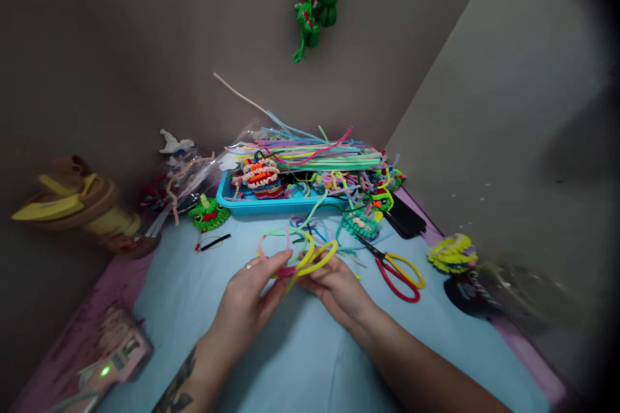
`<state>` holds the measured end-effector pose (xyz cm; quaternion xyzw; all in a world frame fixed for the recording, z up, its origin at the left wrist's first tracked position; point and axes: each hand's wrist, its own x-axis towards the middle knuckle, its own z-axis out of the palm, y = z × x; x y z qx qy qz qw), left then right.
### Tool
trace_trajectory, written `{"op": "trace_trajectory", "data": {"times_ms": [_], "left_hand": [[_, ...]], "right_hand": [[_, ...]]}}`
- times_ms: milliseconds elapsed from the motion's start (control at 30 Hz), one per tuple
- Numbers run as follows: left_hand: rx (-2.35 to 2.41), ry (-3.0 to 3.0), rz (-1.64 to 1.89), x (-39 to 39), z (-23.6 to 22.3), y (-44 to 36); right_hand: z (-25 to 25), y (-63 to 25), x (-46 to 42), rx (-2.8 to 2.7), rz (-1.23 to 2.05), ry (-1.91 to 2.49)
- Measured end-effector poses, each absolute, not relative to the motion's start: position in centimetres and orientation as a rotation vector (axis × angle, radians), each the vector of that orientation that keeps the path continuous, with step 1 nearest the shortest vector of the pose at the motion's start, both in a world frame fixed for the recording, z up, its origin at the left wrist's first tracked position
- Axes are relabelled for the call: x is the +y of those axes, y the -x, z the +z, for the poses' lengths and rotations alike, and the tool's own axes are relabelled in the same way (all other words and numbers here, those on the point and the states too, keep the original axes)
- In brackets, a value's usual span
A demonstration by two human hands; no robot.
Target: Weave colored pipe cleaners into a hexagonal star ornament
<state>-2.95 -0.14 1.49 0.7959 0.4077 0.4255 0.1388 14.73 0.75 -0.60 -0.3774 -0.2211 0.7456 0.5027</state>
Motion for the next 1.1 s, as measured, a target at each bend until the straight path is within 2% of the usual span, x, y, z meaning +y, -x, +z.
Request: {"op": "trace_trajectory", "data": {"times_ms": [300, 533, 733, 967, 1033, 1100], "left_hand": [[1.195, -2.378, 1.117, -0.5, 0.5, 2.5], [1.430, -2.002, 1.377, -0.8, 1.0, 2.2], [1.526, -1.488, 1.503, -1.0, 1.3, 2.0], [1.517, -1.341, 1.518, -0.4, 2.3, 2.1], [1.490, -1.292, 1.517, 0.0, 2.4, 2.2], [1.463, -1.249, 1.496, 0.3, 2.4, 2.4]], "right_hand": [[-0.7, -13.7, 0.4, -0.474, 1.795, 0.838], [-0.6, -13.8, 0.0, -0.494, 1.770, 0.975], [-0.5, -13.3, -1.3, -0.859, 1.964, 0.947], [0.6, -14.1, -3.0, -1.472, 2.381, 0.792], [1.2, -14.6, -2.7, -1.656, 2.404, 0.692], [1.4, -15.0, -2.1, -1.769, 2.264, 0.740]]}}
